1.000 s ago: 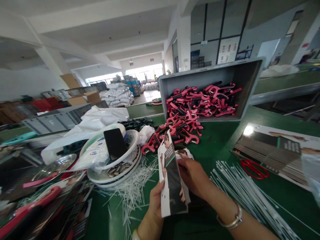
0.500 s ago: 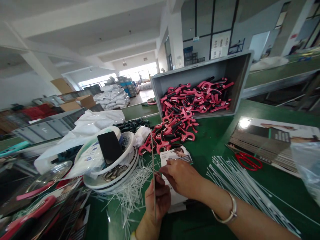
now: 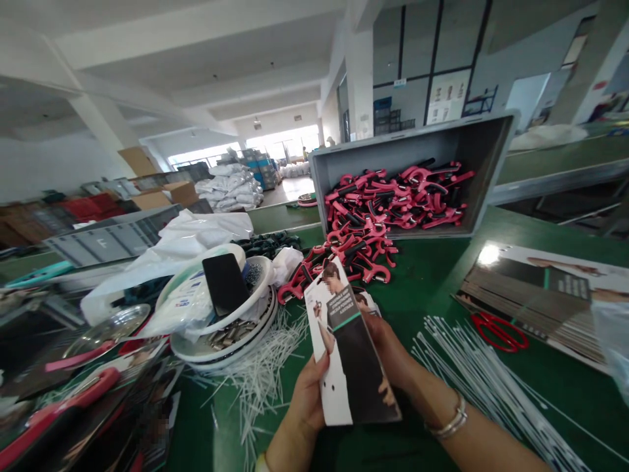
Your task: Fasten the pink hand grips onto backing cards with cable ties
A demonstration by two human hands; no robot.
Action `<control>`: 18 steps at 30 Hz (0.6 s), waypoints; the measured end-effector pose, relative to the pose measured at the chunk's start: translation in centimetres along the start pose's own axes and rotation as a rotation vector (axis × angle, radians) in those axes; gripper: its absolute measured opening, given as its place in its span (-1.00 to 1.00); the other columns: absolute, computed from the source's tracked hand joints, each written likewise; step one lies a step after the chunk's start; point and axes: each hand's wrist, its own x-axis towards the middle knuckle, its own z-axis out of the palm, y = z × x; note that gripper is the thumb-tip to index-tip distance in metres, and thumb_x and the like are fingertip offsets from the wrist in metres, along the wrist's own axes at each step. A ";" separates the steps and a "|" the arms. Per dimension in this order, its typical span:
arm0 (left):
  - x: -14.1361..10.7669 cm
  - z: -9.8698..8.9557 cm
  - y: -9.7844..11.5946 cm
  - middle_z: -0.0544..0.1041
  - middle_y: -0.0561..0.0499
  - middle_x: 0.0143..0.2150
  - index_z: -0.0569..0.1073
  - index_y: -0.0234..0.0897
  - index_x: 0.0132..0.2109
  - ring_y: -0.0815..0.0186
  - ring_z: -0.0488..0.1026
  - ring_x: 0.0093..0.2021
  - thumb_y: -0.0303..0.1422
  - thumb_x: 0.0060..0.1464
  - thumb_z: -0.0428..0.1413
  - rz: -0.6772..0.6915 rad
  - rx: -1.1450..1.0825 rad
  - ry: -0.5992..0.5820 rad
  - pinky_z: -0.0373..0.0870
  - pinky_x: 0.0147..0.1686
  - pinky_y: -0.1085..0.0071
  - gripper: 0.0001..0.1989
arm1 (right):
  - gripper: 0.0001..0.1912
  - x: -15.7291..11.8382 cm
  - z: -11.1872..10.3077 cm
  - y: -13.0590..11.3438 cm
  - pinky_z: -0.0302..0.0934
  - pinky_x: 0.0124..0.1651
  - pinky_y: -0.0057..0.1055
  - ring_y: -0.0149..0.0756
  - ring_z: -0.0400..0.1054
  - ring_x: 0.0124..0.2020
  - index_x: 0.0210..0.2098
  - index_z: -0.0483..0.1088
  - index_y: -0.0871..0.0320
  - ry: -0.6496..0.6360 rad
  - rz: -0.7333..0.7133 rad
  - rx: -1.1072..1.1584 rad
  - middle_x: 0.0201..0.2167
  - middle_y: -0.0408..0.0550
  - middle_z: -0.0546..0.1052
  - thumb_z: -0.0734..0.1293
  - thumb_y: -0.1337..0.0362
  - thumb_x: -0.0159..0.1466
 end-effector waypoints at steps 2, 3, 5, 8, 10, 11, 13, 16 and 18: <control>0.0 0.5 0.1 0.57 -0.02 -0.33 0.44 -0.27 -0.11 0.22 0.51 -0.34 -0.33 -0.25 0.32 0.048 -0.014 0.029 0.38 -0.26 0.34 -0.53 | -0.66 -0.4 -0.9 0.3 0.27 -0.36 -0.37 -0.30 0.39 -0.46 -0.23 0.42 0.13 -0.035 0.155 0.239 -0.48 -0.13 0.51 0.35 0.06 0.08; 0.1 0.7 0.1 0.57 -0.04 -0.31 0.43 -0.29 -0.08 0.21 0.51 -0.34 -0.35 -0.24 0.31 0.055 -0.007 0.041 0.38 -0.26 0.33 -0.51 | -0.62 -0.6 -1.5 0.4 0.28 -0.37 -0.37 -0.29 0.40 -0.45 -0.18 0.41 0.13 -0.017 0.212 0.300 -0.46 -0.11 0.51 0.35 0.04 0.08; 0.1 0.9 0.2 0.57 -0.07 -0.29 0.41 -0.31 -0.05 0.20 0.52 -0.35 -0.36 -0.19 0.29 0.052 0.025 0.048 0.37 -0.27 0.33 -0.51 | -0.58 -0.8 -3.1 0.3 0.28 -0.34 -0.36 -0.29 0.41 -0.40 -0.09 0.37 0.13 0.139 0.214 0.265 -0.36 -0.06 0.52 0.29 0.04 0.14; 0.2 0.9 0.3 0.57 -0.08 -0.29 0.42 -0.32 -0.05 0.21 0.51 -0.37 -0.38 -0.14 0.27 0.067 0.072 0.040 0.37 -0.29 0.34 -0.56 | -0.64 -1.0 -5.3 -0.7 0.27 -0.21 -0.32 -0.28 0.37 -0.24 -0.01 0.34 0.10 0.320 -0.049 -0.202 -0.18 0.01 0.48 0.22 0.14 0.23; 0.3 0.8 0.3 0.56 -0.07 -0.30 0.43 -0.33 -0.06 0.24 0.51 -0.38 -0.39 -0.13 0.26 0.072 0.101 0.025 0.36 -0.31 0.37 -0.58 | -0.68 -1.1 -5.9 -1.8 0.24 -0.12 -0.27 -0.23 0.32 -0.14 -0.05 0.38 0.07 0.203 -0.257 -0.651 -0.13 0.01 0.45 0.25 0.25 0.19; 0.3 0.8 0.2 0.56 -0.06 -0.31 0.44 -0.34 -0.07 0.25 0.50 -0.40 -0.39 -0.13 0.27 0.073 0.116 0.019 0.35 -0.33 0.38 -0.59 | -0.69 -1.1 -5.9 -2.3 0.22 -0.10 -0.25 -0.21 0.31 -0.12 -0.07 0.40 0.07 0.104 -0.331 -0.840 -0.13 0.01 0.45 0.26 0.31 0.17; 0.2 0.8 0.2 0.56 -0.06 -0.32 0.43 -0.33 -0.04 0.27 0.49 -0.42 -0.38 -0.13 0.27 0.072 0.150 0.009 0.34 -0.35 0.40 -0.56 | -0.71 -1.0 -5.5 -2.9 0.22 -0.12 -0.24 -0.19 0.31 -0.12 -0.14 0.44 0.07 -0.060 -0.419 -1.081 -0.17 0.01 0.46 0.26 0.38 0.14; 0.0 1.0 0.2 0.56 -0.04 -0.34 0.38 -0.29 0.05 0.28 0.48 -0.44 -0.37 -0.14 0.28 0.065 0.192 0.001 0.34 -0.36 0.39 -0.45 | -0.79 -0.6 -4.7 -2.9 0.23 -0.19 -0.30 -0.21 0.34 -0.19 -0.28 0.47 0.09 -0.167 -0.484 -1.195 -0.28 -0.01 0.49 0.24 0.42 0.16; 0.0 1.2 0.3 0.56 -0.04 -0.37 0.36 -0.29 0.08 0.28 0.48 -0.46 -0.37 -0.15 0.28 0.052 0.216 -0.011 0.34 -0.38 0.39 -0.41 | -0.81 -0.5 -4.4 -2.4 0.22 -0.18 -0.32 -0.24 0.35 -0.22 -0.37 0.46 0.11 -0.168 -0.509 -1.183 -0.34 -0.02 0.50 0.22 0.41 0.20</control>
